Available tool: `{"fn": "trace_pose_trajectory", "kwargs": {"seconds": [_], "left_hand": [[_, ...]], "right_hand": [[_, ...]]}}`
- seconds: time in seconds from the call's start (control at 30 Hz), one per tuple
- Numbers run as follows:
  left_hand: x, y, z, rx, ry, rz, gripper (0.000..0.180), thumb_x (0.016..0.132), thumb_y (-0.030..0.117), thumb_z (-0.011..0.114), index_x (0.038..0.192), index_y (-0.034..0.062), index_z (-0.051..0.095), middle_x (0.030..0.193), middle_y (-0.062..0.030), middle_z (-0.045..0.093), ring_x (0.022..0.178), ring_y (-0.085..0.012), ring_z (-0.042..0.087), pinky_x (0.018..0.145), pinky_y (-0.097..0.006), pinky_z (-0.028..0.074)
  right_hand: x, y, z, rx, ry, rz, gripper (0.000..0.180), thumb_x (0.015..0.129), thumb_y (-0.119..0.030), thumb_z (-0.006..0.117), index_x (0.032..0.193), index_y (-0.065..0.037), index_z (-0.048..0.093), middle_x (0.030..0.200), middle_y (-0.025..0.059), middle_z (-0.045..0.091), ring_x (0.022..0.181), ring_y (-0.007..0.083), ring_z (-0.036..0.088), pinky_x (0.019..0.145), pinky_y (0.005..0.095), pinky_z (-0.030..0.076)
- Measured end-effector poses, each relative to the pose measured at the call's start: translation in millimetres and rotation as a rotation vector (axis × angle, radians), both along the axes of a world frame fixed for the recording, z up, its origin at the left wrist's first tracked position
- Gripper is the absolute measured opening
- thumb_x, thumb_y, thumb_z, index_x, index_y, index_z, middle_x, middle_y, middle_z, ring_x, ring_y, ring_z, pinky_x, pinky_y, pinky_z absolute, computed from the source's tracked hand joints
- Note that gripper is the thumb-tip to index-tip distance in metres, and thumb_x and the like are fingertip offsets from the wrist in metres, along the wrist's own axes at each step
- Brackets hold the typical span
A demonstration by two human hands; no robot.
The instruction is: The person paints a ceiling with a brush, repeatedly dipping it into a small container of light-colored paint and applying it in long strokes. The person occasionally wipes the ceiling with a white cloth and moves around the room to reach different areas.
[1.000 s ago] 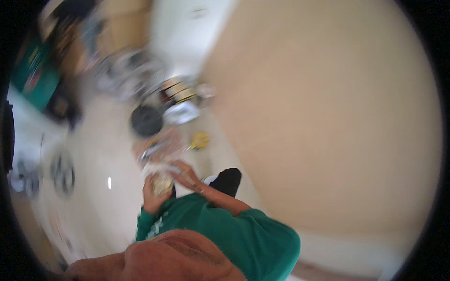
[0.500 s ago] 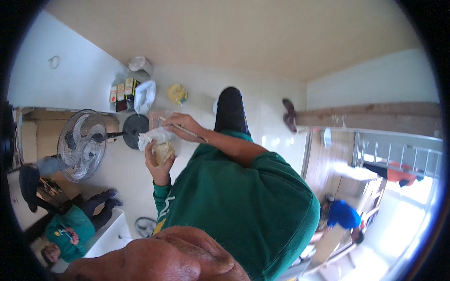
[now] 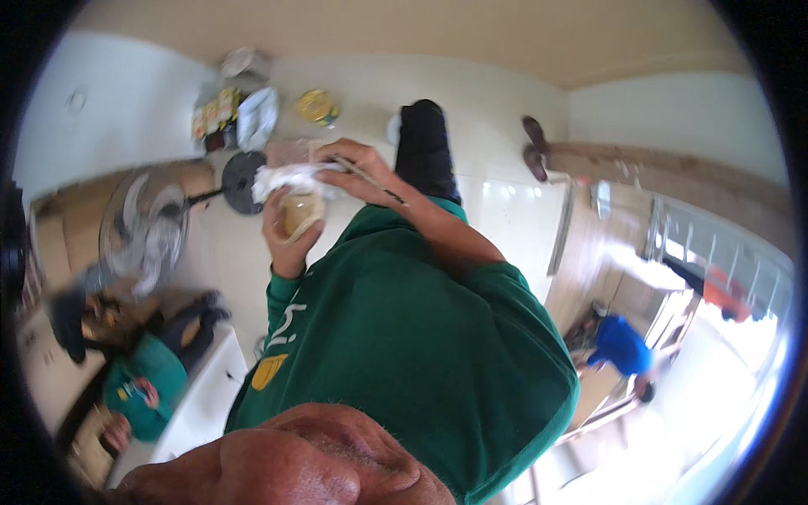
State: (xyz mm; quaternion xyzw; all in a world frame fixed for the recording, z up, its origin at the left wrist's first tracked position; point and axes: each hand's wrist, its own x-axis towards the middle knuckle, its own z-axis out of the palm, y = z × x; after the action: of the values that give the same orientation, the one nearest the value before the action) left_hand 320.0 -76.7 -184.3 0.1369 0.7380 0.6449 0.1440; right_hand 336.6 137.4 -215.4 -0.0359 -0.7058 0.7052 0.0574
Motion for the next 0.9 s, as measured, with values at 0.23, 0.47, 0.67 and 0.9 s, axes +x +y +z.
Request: {"fn": "trace_pose_trajectory", "kwargs": {"seconds": [0.23,0.47,0.67,0.9], "left_hand": [[20.0,-3.2,0.7,0.017,-0.101,0.041,0.083,0.066,0.017,0.092,0.137,-0.0004,0.053,0.131,-0.0119,0.055,0.125,-0.0232,0.055,0.109,-0.036,0.044],[41.0,-9.7,-5.7,0.04,-0.167,0.169,0.084,0.065,0.015,0.091,0.138,0.0011,0.05,0.13,-0.0108,0.055,0.124,-0.0214,0.055,0.108,-0.034,0.044],[47.8,-13.1,-11.1,0.02,-0.126,0.23,0.083,0.066,0.013,0.089,0.137,0.0015,0.049,0.129,-0.0105,0.056,0.123,-0.0205,0.056,0.108,-0.034,0.044],[50.2,-12.4,-15.5,0.075,-0.161,0.234,0.084,0.066,0.012,0.089,0.139,0.0015,0.048,0.131,-0.0106,0.056,0.124,-0.02,0.055,0.11,-0.034,0.042]], "right_hand": [[1.7,-2.3,3.4,0.082,-0.111,0.184,0.033,0.087,-0.001,0.077,0.119,-0.002,0.069,0.106,0.0087,0.068,0.098,0.0155,0.065,0.087,0.0295,0.052],[-3.0,-17.8,-11.0,0.149,-0.023,0.266,0.032,0.086,0.0,0.078,0.117,0.0,0.07,0.105,0.0098,0.069,0.095,0.0165,0.065,0.085,0.0288,0.052],[-9.2,-25.0,-13.3,0.22,0.076,0.289,0.029,0.086,0.002,0.076,0.114,0.001,0.071,0.103,0.0126,0.071,0.093,0.0212,0.068,0.083,0.0302,0.053],[-10.3,-24.9,-13.9,0.253,0.054,0.297,0.024,0.091,-0.002,0.074,0.115,0.001,0.073,0.1,0.0126,0.071,0.091,0.0207,0.069,0.081,0.0307,0.054]]}}
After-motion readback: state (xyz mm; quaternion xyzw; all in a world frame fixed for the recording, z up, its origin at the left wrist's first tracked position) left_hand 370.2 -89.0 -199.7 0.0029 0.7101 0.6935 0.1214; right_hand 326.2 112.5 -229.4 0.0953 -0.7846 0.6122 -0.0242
